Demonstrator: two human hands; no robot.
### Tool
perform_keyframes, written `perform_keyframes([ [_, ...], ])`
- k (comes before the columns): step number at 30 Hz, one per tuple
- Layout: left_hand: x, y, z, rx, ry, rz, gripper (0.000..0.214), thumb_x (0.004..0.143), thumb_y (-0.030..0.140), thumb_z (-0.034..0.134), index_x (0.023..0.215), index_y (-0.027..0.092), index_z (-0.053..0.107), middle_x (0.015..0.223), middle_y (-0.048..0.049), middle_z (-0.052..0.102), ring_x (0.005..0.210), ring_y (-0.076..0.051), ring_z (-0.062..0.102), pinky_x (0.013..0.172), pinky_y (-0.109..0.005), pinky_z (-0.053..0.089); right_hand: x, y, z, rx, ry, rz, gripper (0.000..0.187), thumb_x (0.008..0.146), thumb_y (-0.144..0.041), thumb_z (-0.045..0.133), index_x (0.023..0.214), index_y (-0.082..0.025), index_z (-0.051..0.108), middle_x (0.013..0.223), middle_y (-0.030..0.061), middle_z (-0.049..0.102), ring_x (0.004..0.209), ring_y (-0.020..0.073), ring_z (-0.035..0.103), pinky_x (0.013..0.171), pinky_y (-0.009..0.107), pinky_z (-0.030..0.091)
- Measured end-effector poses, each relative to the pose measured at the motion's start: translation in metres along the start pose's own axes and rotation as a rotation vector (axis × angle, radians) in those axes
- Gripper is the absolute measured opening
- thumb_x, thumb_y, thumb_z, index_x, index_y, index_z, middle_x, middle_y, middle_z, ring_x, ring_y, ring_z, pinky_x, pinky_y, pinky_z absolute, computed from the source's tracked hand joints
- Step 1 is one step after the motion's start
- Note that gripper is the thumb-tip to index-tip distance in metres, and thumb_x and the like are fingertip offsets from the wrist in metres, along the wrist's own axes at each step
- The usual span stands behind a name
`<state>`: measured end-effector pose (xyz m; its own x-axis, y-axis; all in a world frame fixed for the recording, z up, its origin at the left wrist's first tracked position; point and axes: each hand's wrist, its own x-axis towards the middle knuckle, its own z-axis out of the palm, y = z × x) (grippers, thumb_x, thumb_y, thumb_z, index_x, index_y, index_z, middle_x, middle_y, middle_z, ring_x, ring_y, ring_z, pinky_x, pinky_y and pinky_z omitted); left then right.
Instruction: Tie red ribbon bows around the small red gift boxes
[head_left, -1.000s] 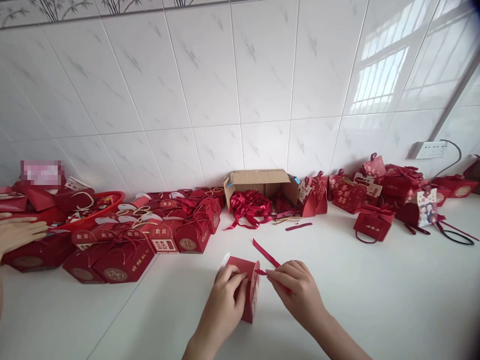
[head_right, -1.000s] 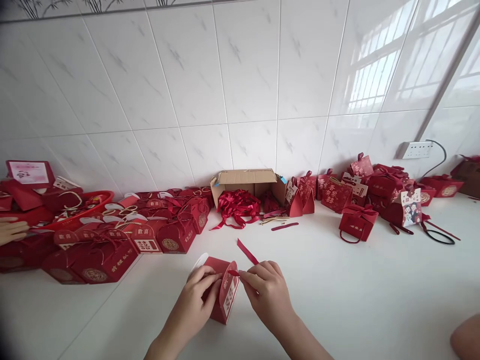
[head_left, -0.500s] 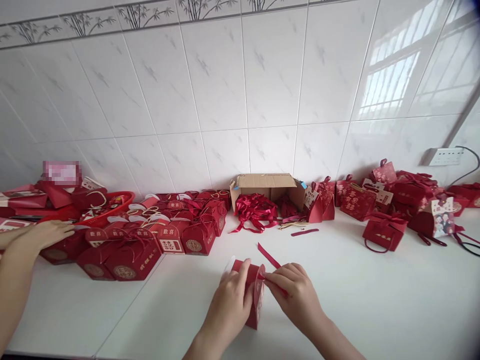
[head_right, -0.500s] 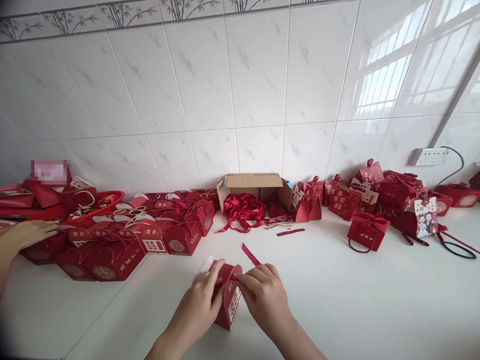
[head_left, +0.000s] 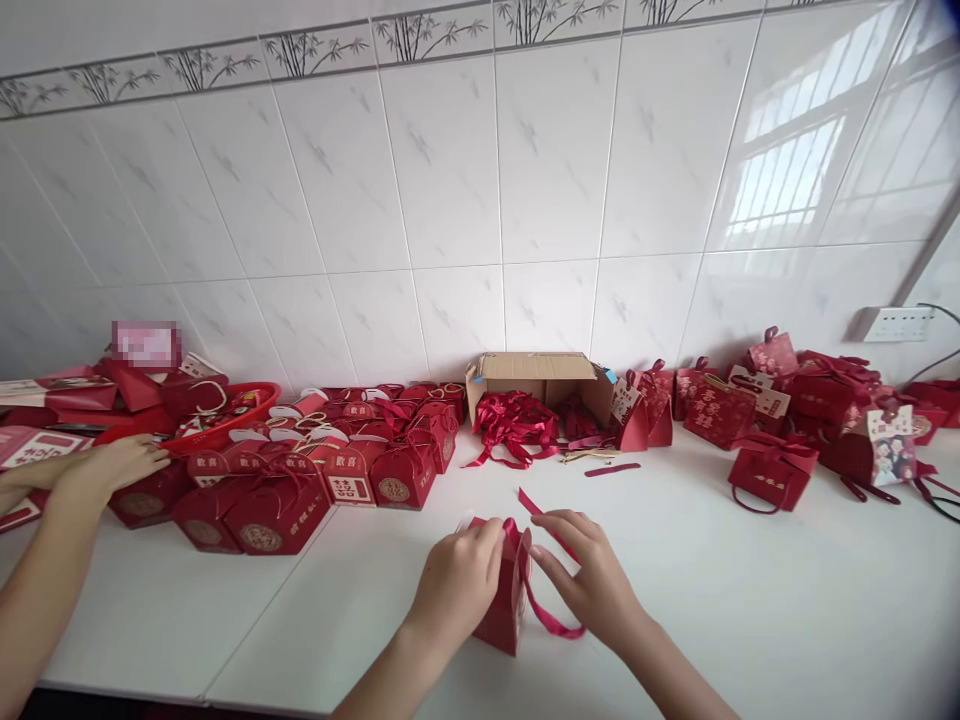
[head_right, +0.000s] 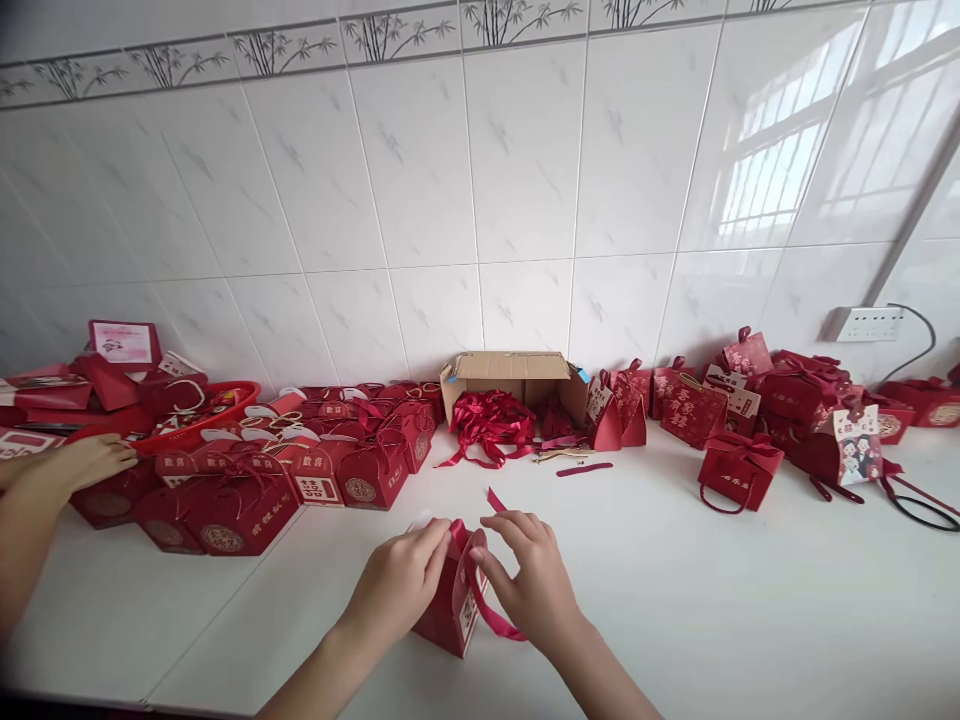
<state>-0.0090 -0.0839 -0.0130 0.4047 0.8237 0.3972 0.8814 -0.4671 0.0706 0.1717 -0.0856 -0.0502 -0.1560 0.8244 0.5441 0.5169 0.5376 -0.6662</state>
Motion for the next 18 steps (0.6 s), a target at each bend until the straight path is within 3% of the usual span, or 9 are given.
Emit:
perform_keyframes([
  [2,0.005,-0.001,-0.005,-0.016,0.023,-0.019,0.028,0.092,0.018,0.033,0.091,0.020,0.061,0.067,-0.0036,0.068,0.056,-0.019,0.064,0.048,-0.026,0.041,0.011,-0.006,0.000,0.111,-0.066,0.068,0.030,0.089,-0.038,0.051,0.112,-0.022,0.061,0.111,0.0106,0.065,0.104,0.0255,0.059,0.088,0.042,0.046],
  [4,0.010,-0.004,-0.010,-0.065,0.064,-0.022,0.028,0.092,0.020,0.034,0.094,0.021,0.062,0.070,-0.0034,0.069,0.058,-0.019,0.065,0.051,-0.026,0.043,0.024,-0.012,0.002,0.240,-0.138,0.100,0.026,0.088,-0.040,0.053,0.102,-0.021,0.065,0.108,0.0091,0.066,0.102,0.0238,0.060,0.089,0.039,0.046],
  [8,0.006,-0.014,-0.012,-0.205,0.300,-0.008,0.026,0.089,0.023,0.044,0.113,0.022,0.056,0.104,-0.0090,0.068,0.098,-0.023,0.063,0.083,-0.035,0.049,0.041,-0.023,0.001,0.448,-0.169,0.154,0.026,0.085,-0.043,0.057,0.078,-0.019,0.066,0.088,0.0047,0.069,0.087,0.0206,0.063,0.084,0.035,0.048],
  [11,-0.011,-0.021,0.000,-0.344,0.431,-0.211,0.042,0.087,0.031,0.052,0.126,0.020,0.043,0.117,-0.0144,0.061,0.111,-0.027,0.057,0.089,-0.042,0.047,0.044,-0.031,-0.009,0.585,-0.151,0.224,0.031,0.084,-0.048,0.057,0.078,-0.019,0.065,0.082,0.0050,0.069,0.086,0.0213,0.064,0.081,0.035,0.049],
  [14,-0.027,-0.023,0.020,-0.561,0.361,-0.478,0.050,0.083,0.042,0.055,0.126,0.020,0.041,0.116,-0.0151,0.060,0.105,-0.028,0.060,0.081,-0.042,0.051,0.046,-0.039,-0.023,0.663,-0.131,0.243,0.032,0.080,-0.050,0.061,0.077,-0.019,0.067,0.083,0.0059,0.070,0.085,0.0212,0.064,0.078,0.034,0.051],
  [18,-0.026,-0.020,0.037,-0.777,0.266,-0.639,0.052,0.077,0.050,0.058,0.119,0.021,0.046,0.112,-0.0124,0.062,0.096,-0.026,0.064,0.078,-0.040,0.052,0.056,-0.046,-0.030,0.746,-0.147,0.216,0.028,0.072,-0.046,0.071,0.071,-0.019,0.066,0.067,0.0028,0.066,0.067,0.0173,0.062,0.067,0.032,0.052],
])
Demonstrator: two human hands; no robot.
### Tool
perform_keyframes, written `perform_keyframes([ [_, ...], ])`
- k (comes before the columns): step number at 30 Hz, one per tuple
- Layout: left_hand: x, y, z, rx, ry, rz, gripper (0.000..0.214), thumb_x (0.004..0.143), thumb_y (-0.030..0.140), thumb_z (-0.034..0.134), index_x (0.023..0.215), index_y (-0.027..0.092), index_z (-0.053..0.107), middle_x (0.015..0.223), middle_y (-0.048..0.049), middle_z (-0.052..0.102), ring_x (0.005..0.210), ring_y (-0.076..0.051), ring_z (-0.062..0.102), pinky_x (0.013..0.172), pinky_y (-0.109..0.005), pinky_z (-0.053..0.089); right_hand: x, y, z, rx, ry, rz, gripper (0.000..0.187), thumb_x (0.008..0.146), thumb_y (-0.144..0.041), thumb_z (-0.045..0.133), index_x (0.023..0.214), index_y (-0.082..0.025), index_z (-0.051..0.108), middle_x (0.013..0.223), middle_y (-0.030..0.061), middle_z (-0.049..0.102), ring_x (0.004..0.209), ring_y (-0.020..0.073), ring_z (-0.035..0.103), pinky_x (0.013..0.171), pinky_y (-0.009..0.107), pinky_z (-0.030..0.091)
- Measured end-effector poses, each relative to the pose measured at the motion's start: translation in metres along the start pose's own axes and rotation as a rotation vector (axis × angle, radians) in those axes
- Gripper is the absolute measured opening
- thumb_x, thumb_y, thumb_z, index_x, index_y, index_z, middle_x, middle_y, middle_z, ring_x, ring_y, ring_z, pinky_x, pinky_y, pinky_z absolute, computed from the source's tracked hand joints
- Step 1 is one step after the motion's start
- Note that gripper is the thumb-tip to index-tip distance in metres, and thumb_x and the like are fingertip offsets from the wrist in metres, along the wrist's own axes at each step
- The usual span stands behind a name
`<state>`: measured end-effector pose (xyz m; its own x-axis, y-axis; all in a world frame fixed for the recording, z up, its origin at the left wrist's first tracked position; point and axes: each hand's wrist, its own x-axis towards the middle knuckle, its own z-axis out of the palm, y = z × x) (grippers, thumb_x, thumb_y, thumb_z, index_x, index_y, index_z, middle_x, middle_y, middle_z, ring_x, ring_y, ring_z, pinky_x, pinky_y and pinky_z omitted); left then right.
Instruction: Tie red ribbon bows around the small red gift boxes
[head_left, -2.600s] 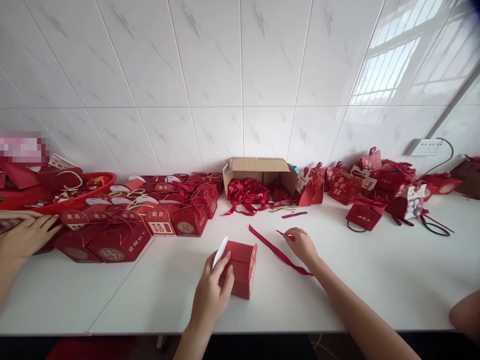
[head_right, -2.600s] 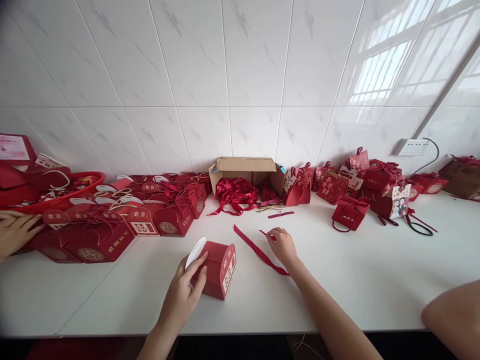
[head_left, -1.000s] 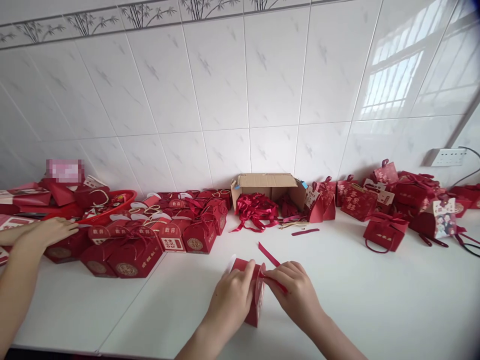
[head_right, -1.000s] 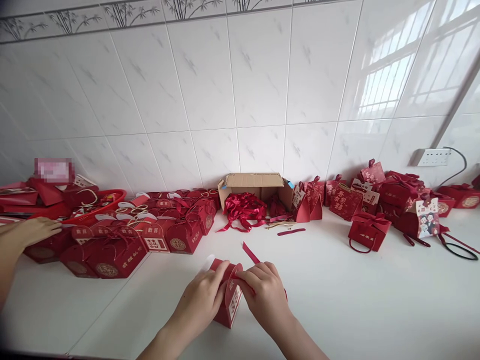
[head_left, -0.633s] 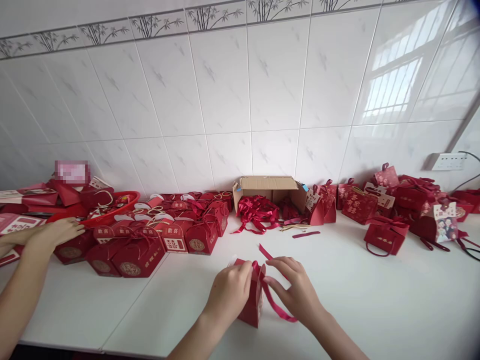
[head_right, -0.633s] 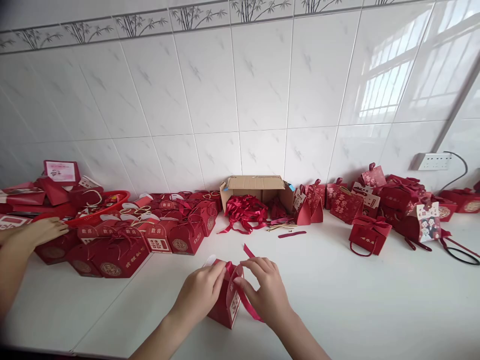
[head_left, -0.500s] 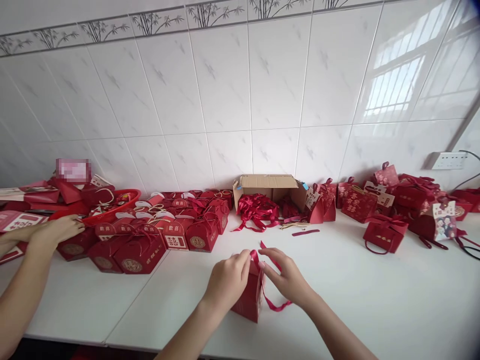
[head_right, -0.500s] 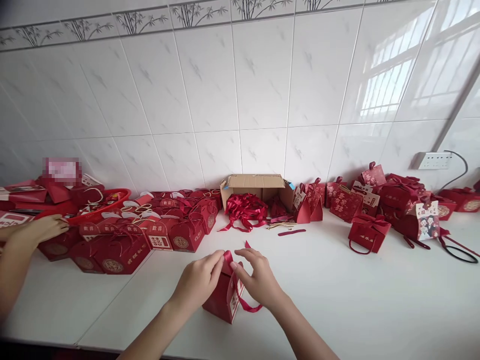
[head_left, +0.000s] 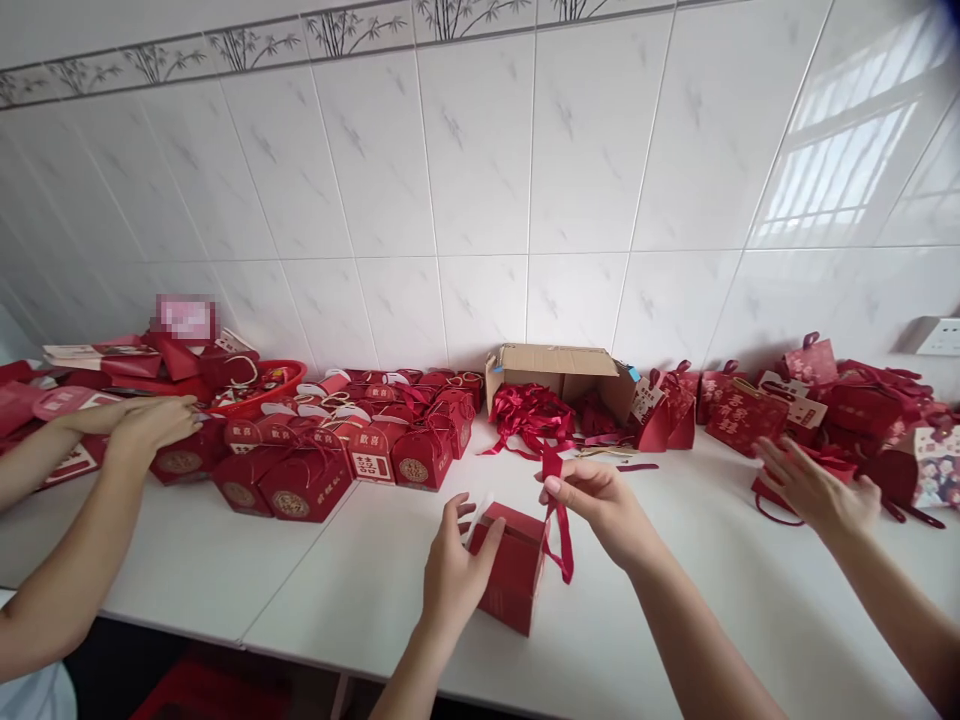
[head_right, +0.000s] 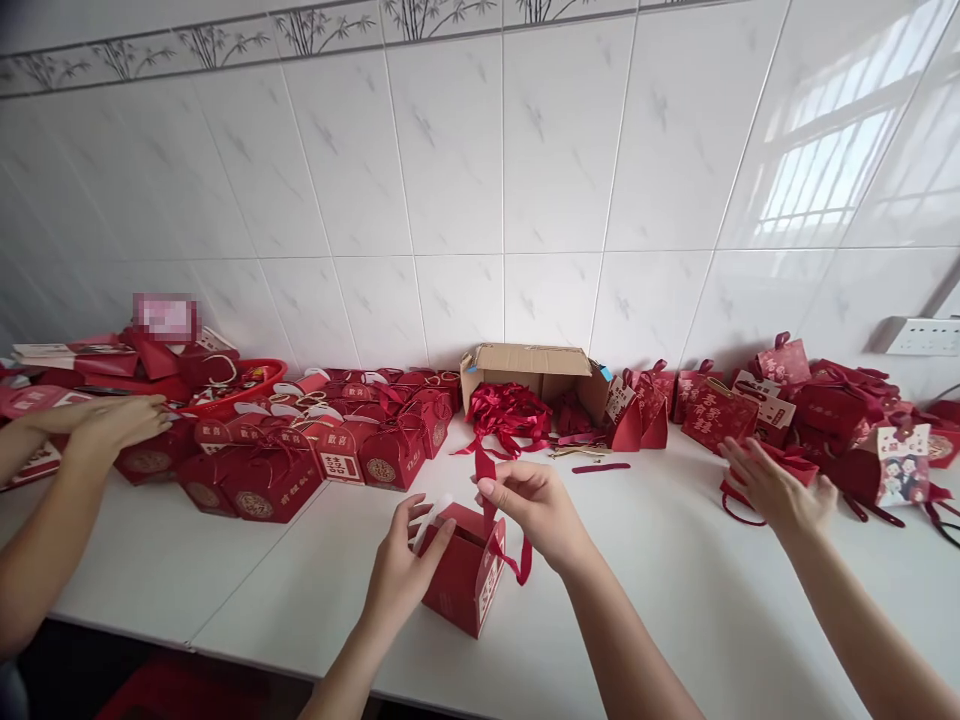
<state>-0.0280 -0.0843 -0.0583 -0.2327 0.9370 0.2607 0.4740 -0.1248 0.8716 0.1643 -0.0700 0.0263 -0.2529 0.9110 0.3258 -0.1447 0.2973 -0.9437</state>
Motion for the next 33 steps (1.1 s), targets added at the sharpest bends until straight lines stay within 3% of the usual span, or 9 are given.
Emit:
perform_keyframes([
  [7,0.008,0.001,0.010,-0.033,0.008,-0.051,0.044,0.074,0.048,0.062,0.110,0.023,0.052,0.107,-0.0095,0.064,0.090,-0.026,0.065,0.077,-0.040,0.050,0.013,-0.003,0.006,0.125,-0.060,0.009,0.028,0.080,-0.046,0.064,0.074,-0.019,0.060,0.069,0.0020,0.064,0.066,0.0146,0.060,0.069,0.031,0.051],
  [12,0.003,-0.004,0.016,-0.101,0.048,-0.031,0.043,0.070,0.038,0.068,0.107,0.022,0.051,0.101,-0.0081,0.064,0.094,-0.026,0.063,0.082,-0.040,0.049,0.030,0.007,0.006,-0.065,-0.499,0.179,0.029,0.076,-0.044,0.068,0.071,-0.016,0.065,0.066,-0.0004,0.061,0.059,0.0108,0.053,0.059,0.025,0.046],
  [15,0.003,-0.006,0.018,-0.152,0.071,-0.074,0.047,0.069,0.041,0.069,0.107,0.021,0.051,0.102,-0.0088,0.063,0.096,-0.027,0.062,0.081,-0.040,0.049,0.041,0.021,0.007,-0.101,-0.643,0.220,0.028,0.076,-0.044,0.068,0.073,-0.016,0.067,0.070,0.0003,0.065,0.063,0.0116,0.056,0.063,0.025,0.046],
  [18,0.004,-0.004,0.016,-0.278,0.035,-0.107,0.045,0.068,0.040,0.071,0.104,0.020,0.052,0.102,-0.0089,0.063,0.098,-0.026,0.062,0.083,-0.038,0.049,0.045,0.029,0.008,-0.047,-0.679,0.236,0.026,0.078,-0.042,0.066,0.074,-0.016,0.065,0.076,0.0015,0.068,0.070,0.0135,0.062,0.068,0.026,0.049],
  [24,0.006,0.005,-0.005,-0.606,-0.226,-0.193,0.035,0.067,0.025,0.072,0.098,0.018,0.057,0.106,-0.0092,0.065,0.102,-0.024,0.062,0.086,-0.034,0.047,0.044,0.028,0.010,0.092,-0.775,0.296,0.026,0.084,-0.043,0.060,0.081,-0.017,0.058,0.087,0.0049,0.070,0.080,0.0170,0.068,0.079,0.035,0.051],
  [29,0.002,0.004,-0.014,-0.669,-0.215,-0.217,0.026,0.068,0.020,0.067,0.093,0.018,0.060,0.093,-0.0049,0.068,0.094,-0.020,0.062,0.084,-0.031,0.045,0.045,0.030,0.014,0.076,-0.840,0.372,0.029,0.084,-0.045,0.060,0.081,-0.016,0.055,0.088,0.0052,0.069,0.075,0.0160,0.070,0.079,0.034,0.051],
  [33,-0.002,0.001,-0.012,-0.688,-0.247,-0.206,0.023,0.074,0.030,0.066,0.091,0.017,0.061,0.094,-0.0060,0.067,0.092,-0.020,0.061,0.080,-0.029,0.044,0.042,0.029,0.011,0.048,-0.829,0.338,0.028,0.086,-0.044,0.057,0.082,-0.017,0.055,0.083,0.0040,0.069,0.075,0.0150,0.069,0.076,0.031,0.050],
])
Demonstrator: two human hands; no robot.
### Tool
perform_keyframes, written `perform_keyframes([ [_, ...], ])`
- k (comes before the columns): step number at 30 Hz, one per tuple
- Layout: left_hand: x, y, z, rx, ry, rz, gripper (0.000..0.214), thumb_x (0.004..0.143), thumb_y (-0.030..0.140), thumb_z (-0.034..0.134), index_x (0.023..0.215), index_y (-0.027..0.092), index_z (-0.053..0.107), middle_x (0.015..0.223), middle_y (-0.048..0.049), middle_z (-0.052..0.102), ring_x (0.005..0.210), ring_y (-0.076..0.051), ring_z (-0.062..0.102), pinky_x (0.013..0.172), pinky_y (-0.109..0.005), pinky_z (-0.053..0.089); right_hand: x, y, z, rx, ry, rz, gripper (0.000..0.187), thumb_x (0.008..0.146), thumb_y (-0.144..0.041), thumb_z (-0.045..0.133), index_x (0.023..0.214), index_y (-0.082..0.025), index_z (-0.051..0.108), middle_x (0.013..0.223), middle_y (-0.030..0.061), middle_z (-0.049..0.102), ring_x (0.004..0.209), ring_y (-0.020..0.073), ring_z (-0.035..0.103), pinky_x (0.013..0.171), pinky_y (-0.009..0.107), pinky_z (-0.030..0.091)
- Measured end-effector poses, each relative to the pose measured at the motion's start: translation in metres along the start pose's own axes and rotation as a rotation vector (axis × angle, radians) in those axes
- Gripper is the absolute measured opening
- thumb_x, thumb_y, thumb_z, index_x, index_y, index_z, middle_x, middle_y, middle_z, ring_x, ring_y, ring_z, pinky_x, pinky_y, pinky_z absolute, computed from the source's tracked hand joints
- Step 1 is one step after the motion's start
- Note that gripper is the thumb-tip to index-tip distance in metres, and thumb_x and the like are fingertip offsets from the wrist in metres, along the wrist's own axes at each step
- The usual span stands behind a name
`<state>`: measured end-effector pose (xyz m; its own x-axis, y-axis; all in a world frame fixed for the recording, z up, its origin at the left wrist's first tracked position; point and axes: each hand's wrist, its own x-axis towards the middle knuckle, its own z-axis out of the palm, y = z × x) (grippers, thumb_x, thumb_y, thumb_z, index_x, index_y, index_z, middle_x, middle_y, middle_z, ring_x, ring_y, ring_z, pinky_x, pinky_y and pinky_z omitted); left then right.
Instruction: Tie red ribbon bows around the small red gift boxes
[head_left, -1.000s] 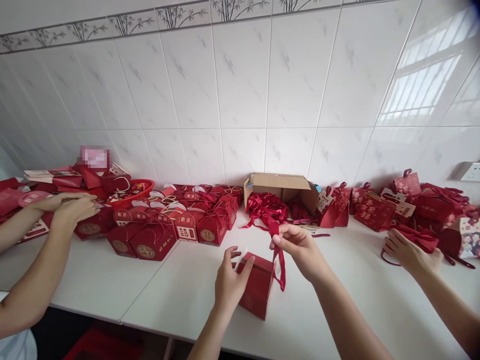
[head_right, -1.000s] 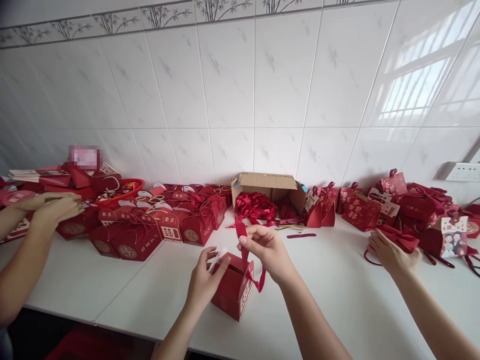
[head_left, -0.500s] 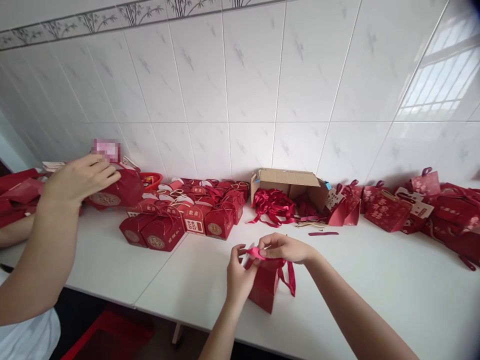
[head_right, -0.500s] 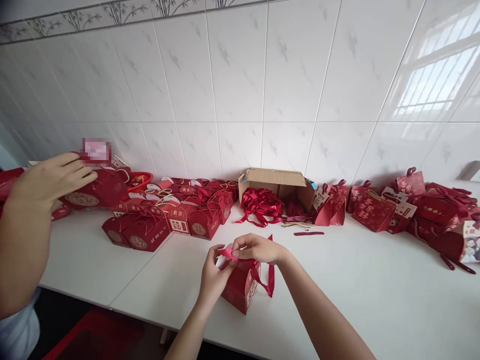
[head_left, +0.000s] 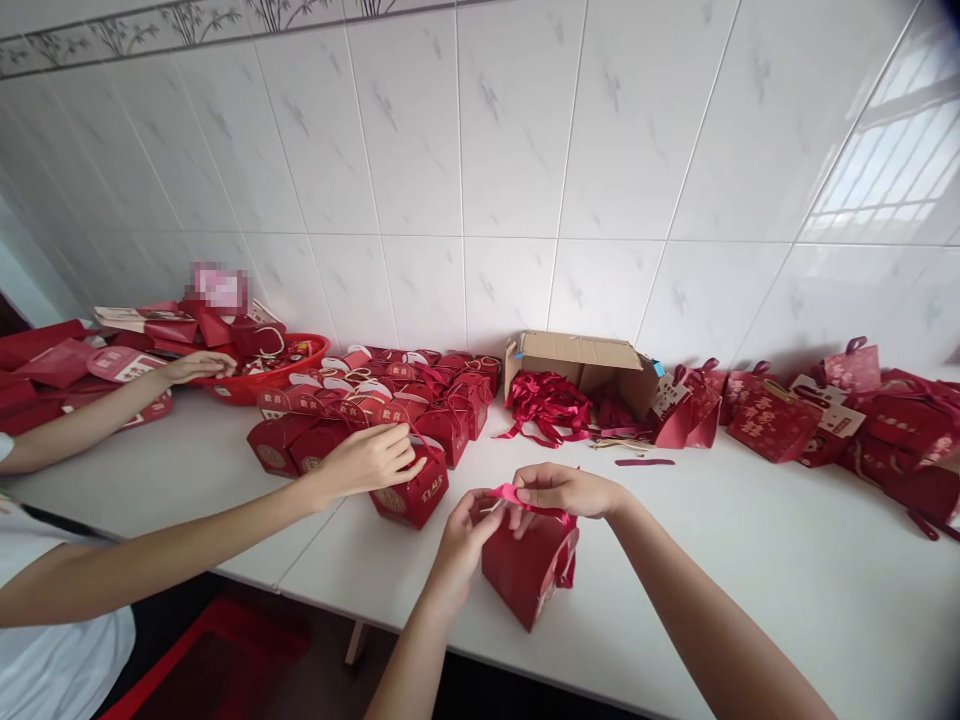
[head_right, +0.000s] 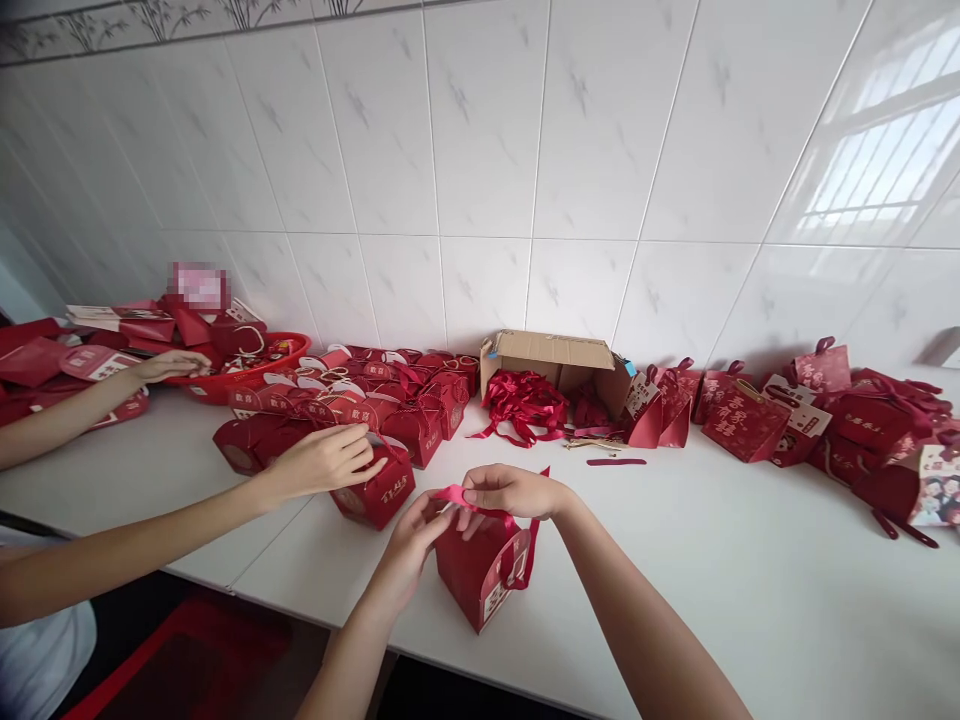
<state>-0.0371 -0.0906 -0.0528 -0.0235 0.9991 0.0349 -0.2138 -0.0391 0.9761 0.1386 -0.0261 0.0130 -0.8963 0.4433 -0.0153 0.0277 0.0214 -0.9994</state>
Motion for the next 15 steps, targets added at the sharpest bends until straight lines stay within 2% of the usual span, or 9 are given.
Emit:
perform_keyframes([
  [3,0.000,-0.004,0.000,0.025,0.081,-0.049,0.029,0.073,0.041,0.067,0.088,0.017,0.061,0.086,-0.0042,0.067,0.081,-0.018,0.061,0.072,-0.027,0.044,-0.004,0.001,0.000,-0.076,0.026,0.017,0.029,0.085,-0.046,0.057,0.082,-0.017,0.055,0.074,0.0016,0.069,0.071,0.0146,0.067,0.072,0.029,0.049],
  [6,0.000,-0.008,-0.002,0.052,0.155,-0.060,0.030,0.069,0.044,0.069,0.083,0.017,0.061,0.077,-0.0009,0.064,0.072,-0.015,0.057,0.065,-0.024,0.042,-0.006,0.003,0.000,-0.105,0.027,0.083,0.031,0.084,-0.049,0.057,0.083,-0.017,0.055,0.075,0.0022,0.070,0.071,0.0159,0.067,0.071,0.030,0.050],
  [10,-0.003,-0.009,-0.005,0.066,0.198,-0.060,0.029,0.071,0.045,0.066,0.080,0.018,0.060,0.073,0.0001,0.060,0.068,-0.014,0.054,0.059,-0.023,0.040,-0.007,0.007,0.000,-0.098,0.051,0.143,0.034,0.081,-0.051,0.058,0.080,-0.018,0.055,0.080,0.0032,0.070,0.075,0.0181,0.067,0.074,0.033,0.050],
  [15,-0.009,-0.010,-0.007,0.067,0.205,-0.068,0.031,0.073,0.047,0.063,0.084,0.018,0.060,0.077,-0.0018,0.062,0.069,-0.016,0.054,0.059,-0.024,0.041,-0.007,0.014,0.000,-0.069,0.096,0.173,0.033,0.081,-0.050,0.059,0.076,-0.018,0.052,0.079,0.0025,0.069,0.073,0.0172,0.067,0.071,0.032,0.050],
])
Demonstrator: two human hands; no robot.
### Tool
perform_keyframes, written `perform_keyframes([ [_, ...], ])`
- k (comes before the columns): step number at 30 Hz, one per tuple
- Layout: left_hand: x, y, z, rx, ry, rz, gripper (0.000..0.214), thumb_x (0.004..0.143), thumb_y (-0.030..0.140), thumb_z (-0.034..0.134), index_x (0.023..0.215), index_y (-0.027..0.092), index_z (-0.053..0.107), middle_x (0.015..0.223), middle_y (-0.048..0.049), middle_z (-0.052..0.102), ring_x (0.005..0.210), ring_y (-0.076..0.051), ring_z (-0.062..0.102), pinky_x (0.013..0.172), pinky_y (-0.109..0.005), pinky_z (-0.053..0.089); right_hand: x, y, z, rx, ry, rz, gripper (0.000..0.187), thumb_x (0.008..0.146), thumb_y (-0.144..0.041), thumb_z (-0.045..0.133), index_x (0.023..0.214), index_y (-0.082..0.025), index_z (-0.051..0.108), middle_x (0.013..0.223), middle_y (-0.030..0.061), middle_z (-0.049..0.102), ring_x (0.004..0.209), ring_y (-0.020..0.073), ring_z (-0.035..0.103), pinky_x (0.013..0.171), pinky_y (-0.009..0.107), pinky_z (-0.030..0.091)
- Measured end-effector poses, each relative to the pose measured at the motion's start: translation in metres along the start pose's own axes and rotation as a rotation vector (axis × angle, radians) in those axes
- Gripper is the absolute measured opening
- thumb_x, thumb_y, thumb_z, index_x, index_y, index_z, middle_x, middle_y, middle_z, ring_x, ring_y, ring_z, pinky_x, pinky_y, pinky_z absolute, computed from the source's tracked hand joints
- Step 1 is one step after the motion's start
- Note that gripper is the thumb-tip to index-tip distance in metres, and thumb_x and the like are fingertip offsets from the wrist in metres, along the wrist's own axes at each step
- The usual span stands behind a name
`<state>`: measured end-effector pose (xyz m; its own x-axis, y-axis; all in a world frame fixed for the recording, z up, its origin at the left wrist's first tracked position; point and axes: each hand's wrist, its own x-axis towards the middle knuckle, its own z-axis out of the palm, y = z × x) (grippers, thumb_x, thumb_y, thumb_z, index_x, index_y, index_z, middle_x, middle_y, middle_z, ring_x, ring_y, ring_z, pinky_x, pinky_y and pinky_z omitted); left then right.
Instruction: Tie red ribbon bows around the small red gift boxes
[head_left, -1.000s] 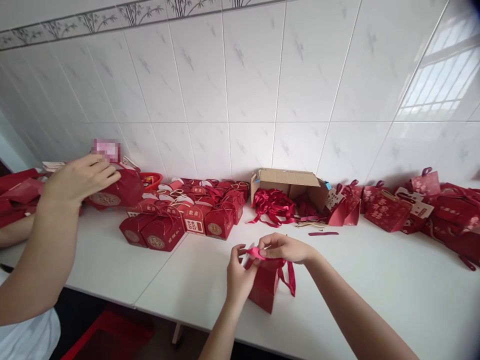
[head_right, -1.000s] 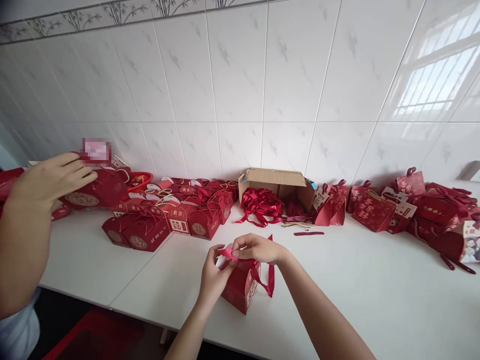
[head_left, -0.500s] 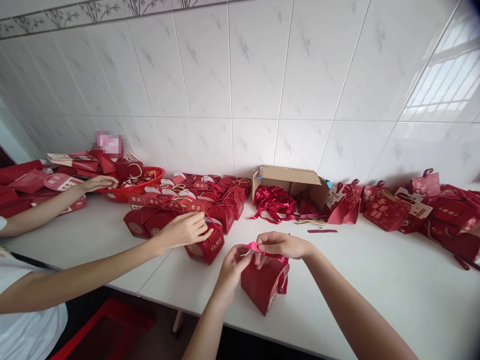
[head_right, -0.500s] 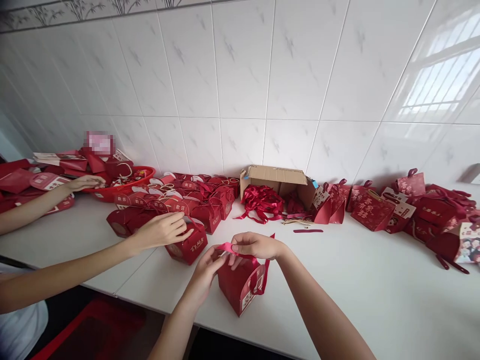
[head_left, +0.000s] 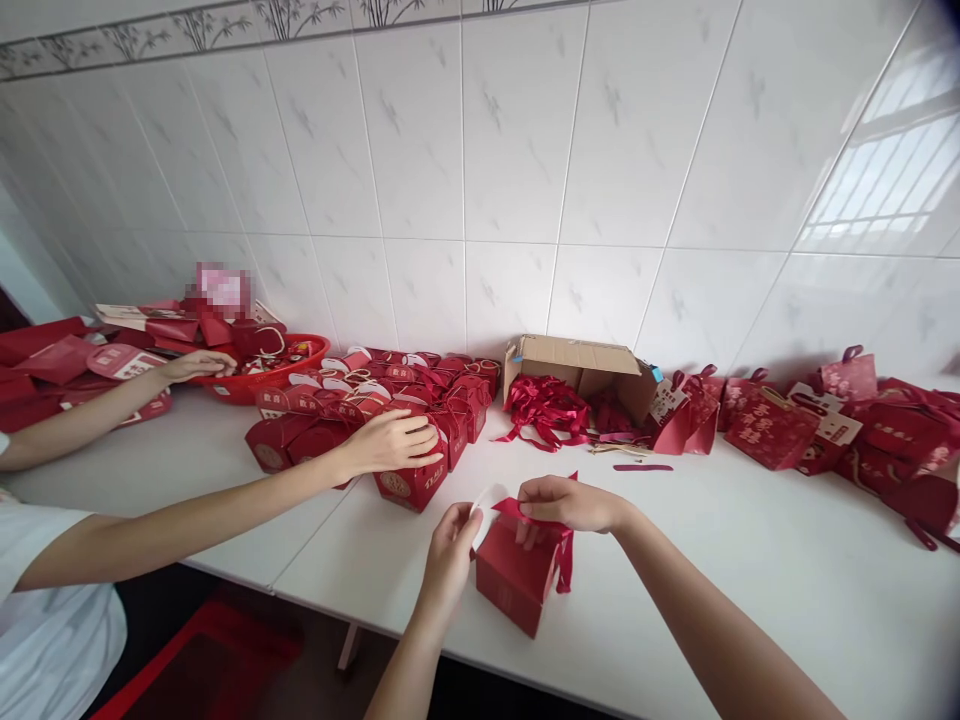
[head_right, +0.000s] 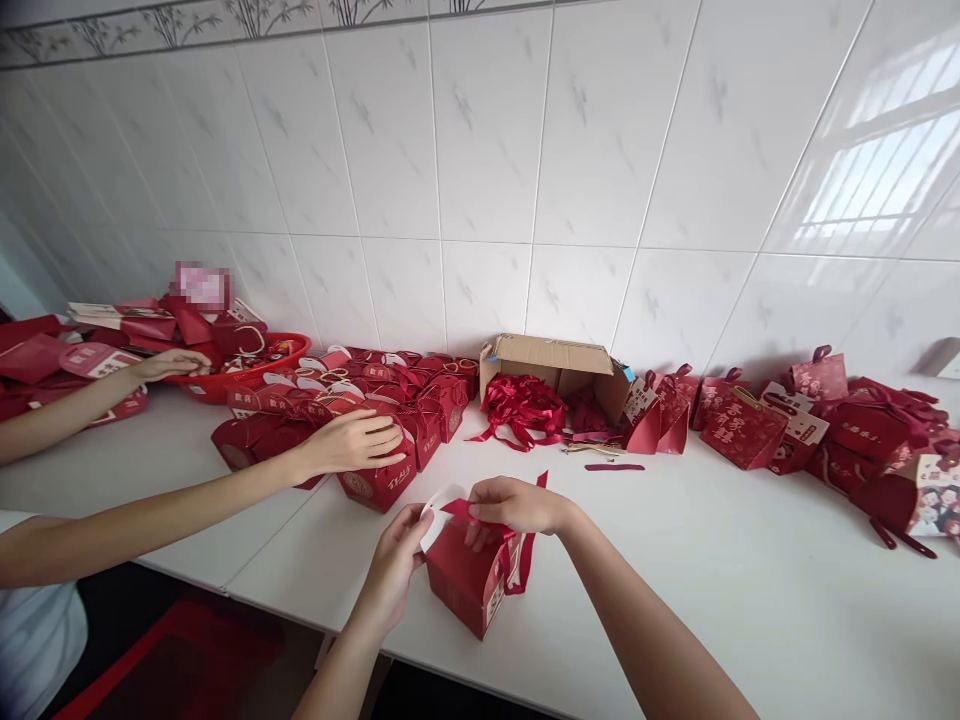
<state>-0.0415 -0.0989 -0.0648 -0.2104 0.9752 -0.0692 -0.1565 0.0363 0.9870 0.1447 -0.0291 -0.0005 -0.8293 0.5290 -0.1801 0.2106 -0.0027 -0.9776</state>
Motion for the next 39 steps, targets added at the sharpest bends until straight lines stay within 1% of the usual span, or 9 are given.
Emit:
perform_keyframes([
  [8,-0.008,0.001,0.001,0.113,0.009,0.110,0.026,0.078,0.045,0.059,0.080,0.019,0.058,0.070,0.0014,0.056,0.066,-0.014,0.049,0.061,-0.022,0.039,0.006,0.006,0.009,-0.008,0.075,0.028,0.026,0.086,-0.039,0.053,0.071,-0.020,0.044,0.073,0.0019,0.069,0.065,0.0159,0.066,0.066,0.030,0.049],
  [13,-0.013,0.002,0.004,0.166,-0.003,0.145,0.027,0.082,0.047,0.054,0.085,0.020,0.056,0.076,0.0003,0.057,0.071,-0.015,0.051,0.066,-0.024,0.040,0.008,0.009,0.009,-0.064,0.087,0.069,0.024,0.086,-0.035,0.052,0.070,-0.021,0.041,0.073,0.0002,0.068,0.059,0.0133,0.063,0.062,0.027,0.048],
  [23,-0.034,0.007,0.018,0.156,0.069,0.187,0.031,0.077,0.049,0.059,0.089,0.021,0.057,0.086,-0.0053,0.065,0.083,-0.021,0.060,0.064,-0.026,0.045,0.007,0.001,0.008,-0.181,0.010,0.092,0.017,0.085,-0.026,0.048,0.071,-0.017,0.052,0.073,0.0009,0.065,0.059,0.0110,0.060,0.059,0.023,0.045],
  [27,-0.026,0.005,0.014,0.141,0.015,0.164,0.036,0.081,0.054,0.050,0.081,0.019,0.058,0.071,-0.0025,0.060,0.065,-0.017,0.056,0.058,-0.026,0.044,0.007,-0.002,0.009,-0.200,-0.026,0.057,0.017,0.086,-0.027,0.049,0.073,-0.017,0.055,0.070,-0.0006,0.061,0.058,0.0105,0.058,0.059,0.023,0.046],
  [30,-0.015,0.003,0.009,0.107,-0.073,0.121,0.034,0.080,0.052,0.055,0.074,0.018,0.058,0.066,-0.0011,0.057,0.064,-0.016,0.054,0.060,-0.025,0.045,0.008,-0.003,0.009,-0.221,-0.014,0.055,0.021,0.087,-0.035,0.050,0.076,-0.017,0.056,0.067,-0.0011,0.060,0.057,0.0109,0.056,0.058,0.023,0.045],
  [32,-0.008,0.002,0.003,0.124,-0.086,0.101,0.032,0.078,0.050,0.058,0.073,0.018,0.060,0.069,-0.0016,0.060,0.068,-0.017,0.057,0.064,-0.025,0.046,0.007,-0.004,0.008,-0.242,0.050,0.039,0.030,0.087,-0.044,0.051,0.077,-0.017,0.058,0.068,-0.0003,0.060,0.059,0.0114,0.055,0.059,0.024,0.045],
  [34,-0.003,0.000,-0.007,0.175,-0.051,0.094,0.032,0.076,0.049,0.060,0.071,0.018,0.061,0.070,-0.0027,0.062,0.072,-0.019,0.058,0.067,-0.026,0.046,0.000,-0.004,0.007,-0.210,0.181,-0.024,0.037,0.086,-0.052,0.049,0.079,-0.017,0.059,0.074,0.0013,0.062,0.065,0.0127,0.056,0.064,0.025,0.046],
  [37,0.005,-0.004,-0.034,0.299,0.055,0.106,0.030,0.069,0.048,0.067,0.067,0.018,0.064,0.069,-0.0046,0.065,0.073,-0.022,0.059,0.066,-0.027,0.044,-0.023,0.001,0.008,-0.081,0.547,-0.193,0.037,0.088,-0.053,0.047,0.085,-0.018,0.059,0.083,0.0029,0.061,0.076,0.0151,0.057,0.071,0.028,0.045],
  [39,0.010,-0.009,-0.056,0.460,0.157,0.159,0.029,0.065,0.048,0.069,0.066,0.020,0.066,0.071,-0.0054,0.067,0.072,-0.023,0.060,0.064,-0.028,0.043,-0.046,0.012,0.013,-0.026,0.795,-0.284,0.034,0.090,-0.050,0.046,0.079,-0.020,0.058,0.078,0.0019,0.058,0.074,0.0150,0.054,0.070,0.028,0.043],
])
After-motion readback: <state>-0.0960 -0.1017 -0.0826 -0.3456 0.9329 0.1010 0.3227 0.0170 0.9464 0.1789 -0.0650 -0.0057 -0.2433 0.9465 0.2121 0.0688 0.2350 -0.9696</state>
